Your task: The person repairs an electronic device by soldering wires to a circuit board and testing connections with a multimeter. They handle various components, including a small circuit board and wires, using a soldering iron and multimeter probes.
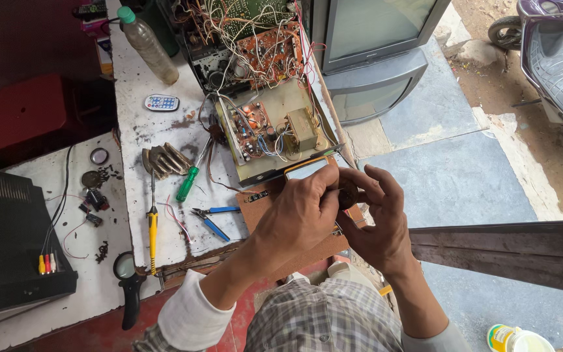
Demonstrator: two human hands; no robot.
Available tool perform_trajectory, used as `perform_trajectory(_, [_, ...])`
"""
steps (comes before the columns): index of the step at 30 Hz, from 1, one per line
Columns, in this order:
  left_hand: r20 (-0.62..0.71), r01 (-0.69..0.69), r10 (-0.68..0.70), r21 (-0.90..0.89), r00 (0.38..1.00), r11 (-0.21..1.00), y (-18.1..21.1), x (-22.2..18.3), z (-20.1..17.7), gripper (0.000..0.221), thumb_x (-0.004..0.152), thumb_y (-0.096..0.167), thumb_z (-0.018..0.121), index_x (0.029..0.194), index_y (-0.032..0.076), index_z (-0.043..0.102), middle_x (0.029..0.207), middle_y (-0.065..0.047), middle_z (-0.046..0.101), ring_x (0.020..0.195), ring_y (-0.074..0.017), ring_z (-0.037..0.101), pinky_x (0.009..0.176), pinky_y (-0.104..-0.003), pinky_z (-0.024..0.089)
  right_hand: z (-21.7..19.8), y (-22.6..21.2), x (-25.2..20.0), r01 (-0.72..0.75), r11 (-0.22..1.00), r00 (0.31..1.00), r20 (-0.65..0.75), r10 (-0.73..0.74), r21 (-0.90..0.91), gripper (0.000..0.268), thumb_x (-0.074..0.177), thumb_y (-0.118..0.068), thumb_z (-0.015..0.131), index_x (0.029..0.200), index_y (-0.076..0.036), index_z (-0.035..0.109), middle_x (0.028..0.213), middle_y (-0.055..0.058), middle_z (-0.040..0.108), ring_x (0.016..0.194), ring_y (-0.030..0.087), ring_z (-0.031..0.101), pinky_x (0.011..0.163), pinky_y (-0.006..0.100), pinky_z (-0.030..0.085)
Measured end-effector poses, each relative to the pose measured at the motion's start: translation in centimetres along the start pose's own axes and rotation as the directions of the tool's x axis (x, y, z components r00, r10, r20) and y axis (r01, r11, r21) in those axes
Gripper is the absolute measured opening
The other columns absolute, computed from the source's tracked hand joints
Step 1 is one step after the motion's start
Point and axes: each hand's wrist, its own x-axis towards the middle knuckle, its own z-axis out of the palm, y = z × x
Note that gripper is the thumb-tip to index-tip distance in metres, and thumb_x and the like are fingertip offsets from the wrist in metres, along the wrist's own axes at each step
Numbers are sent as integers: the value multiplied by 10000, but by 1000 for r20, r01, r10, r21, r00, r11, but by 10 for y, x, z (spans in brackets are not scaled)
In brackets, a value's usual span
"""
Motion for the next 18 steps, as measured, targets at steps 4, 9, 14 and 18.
perform_trajectory(4, [37, 19, -20, 14, 999, 1000, 6, 1, -2, 76, 981, 47, 543, 1029, 4, 583, 897, -211, 733, 890, -390, 725, 695, -454, 572, 0, 1, -2, 2, 1000, 1000, 9, -2, 0, 882, 810, 126, 788, 1476, -43, 234, 1424, 209, 580, 1182, 274, 688, 989, 362, 611])
perform_trajectory(9, [26, -20, 21, -12, 999, 1000, 10, 1, -3, 87, 969, 25, 529, 1039, 6, 578, 920, -214, 728, 896, -408, 707, 717, -486, 553, 0, 2, -4, -58, 998, 998, 26, 58, -19, 890, 789, 118, 798, 1466, -40, 242, 1433, 210, 588, 1130, 253, 704, 947, 350, 599])
perform_trajectory(14, [-65, -13, 14, 28, 998, 1000, 10, -8, -7, 77, 978, 35, 550, 1044, -6, 543, 866, -255, 682, 886, -448, 674, 680, -529, 491, 6, -4, 3, -112, 993, 993, 29, 113, -26, 856, 818, 105, 772, 1478, -27, 242, 1441, 219, 591, 1137, 248, 706, 935, 329, 598])
perform_trajectory(18, [-237, -6, 7, 6, 972, 1000, 1, -40, -24, 98, 988, 45, 567, 1002, -7, 485, 801, -261, 643, 818, -454, 668, 623, -494, 472, 30, -12, 20, -216, 972, 975, 23, 219, -92, 837, 818, -17, 821, 1462, -15, 286, 1358, 188, 646, 1088, 226, 720, 907, 326, 597])
